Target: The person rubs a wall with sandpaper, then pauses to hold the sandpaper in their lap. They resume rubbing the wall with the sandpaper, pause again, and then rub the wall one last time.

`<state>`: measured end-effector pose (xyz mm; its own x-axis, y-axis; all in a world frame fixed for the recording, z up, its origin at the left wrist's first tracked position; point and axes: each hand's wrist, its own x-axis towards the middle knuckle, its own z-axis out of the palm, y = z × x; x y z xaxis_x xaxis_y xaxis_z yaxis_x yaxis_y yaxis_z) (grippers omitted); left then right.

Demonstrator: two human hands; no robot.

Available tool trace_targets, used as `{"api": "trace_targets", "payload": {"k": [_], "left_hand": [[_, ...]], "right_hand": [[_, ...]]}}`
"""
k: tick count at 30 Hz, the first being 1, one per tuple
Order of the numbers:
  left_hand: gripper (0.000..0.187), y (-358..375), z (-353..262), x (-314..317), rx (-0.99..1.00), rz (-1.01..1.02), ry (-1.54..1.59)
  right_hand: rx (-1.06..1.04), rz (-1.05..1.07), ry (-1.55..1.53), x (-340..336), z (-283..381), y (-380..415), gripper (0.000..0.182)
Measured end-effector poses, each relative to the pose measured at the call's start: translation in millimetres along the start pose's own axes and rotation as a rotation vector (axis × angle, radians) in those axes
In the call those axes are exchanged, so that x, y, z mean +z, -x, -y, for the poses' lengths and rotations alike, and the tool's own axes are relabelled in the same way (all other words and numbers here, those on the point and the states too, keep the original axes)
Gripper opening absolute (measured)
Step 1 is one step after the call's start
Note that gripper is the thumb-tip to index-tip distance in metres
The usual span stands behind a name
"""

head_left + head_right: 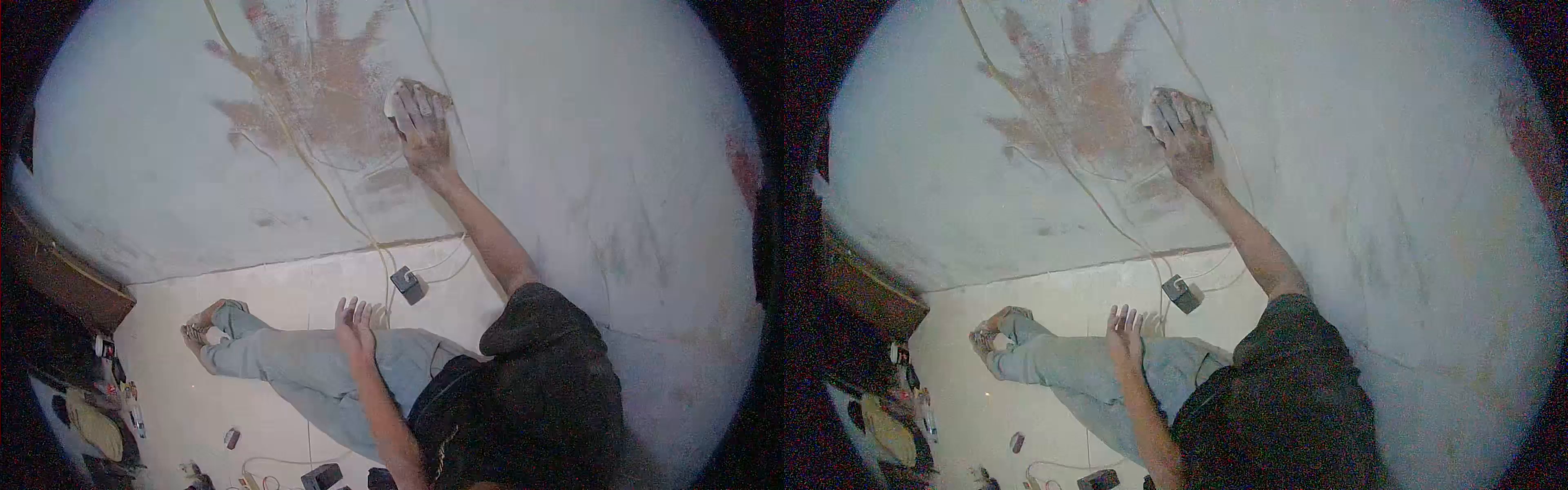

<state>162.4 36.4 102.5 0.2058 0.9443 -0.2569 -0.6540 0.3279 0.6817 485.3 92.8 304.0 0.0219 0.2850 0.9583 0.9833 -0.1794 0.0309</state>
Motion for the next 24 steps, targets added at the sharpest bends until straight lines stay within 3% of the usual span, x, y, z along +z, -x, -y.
{"api": "trace_targets", "payload": {"k": [6,8,18,24], "left_hand": [[0.046,-0.3,-0.2,0.0,-0.004,-0.017,-0.006],[0.044,0.0,-0.7,2.3,0.007,-0.034,-0.007],[0.048,-1.3,3.3,-6.1,0.027,0.01,0.024],[0.047,0.8,-0.6,-2.9,0.028,-0.011,0.027]], "right_hand": [[-0.017,-0.099,-0.052,-26.5,15.7,-103.4,0.051],[-0.028,-0.195,0.113,-20.5,13.3,-127.8,0.049],[0.045,0.017,-0.005,-6.2,1.8,-1.9,0.05],[0.016,-0.155,0.014,-17.8,10.9,-123.5,0.051]]}}
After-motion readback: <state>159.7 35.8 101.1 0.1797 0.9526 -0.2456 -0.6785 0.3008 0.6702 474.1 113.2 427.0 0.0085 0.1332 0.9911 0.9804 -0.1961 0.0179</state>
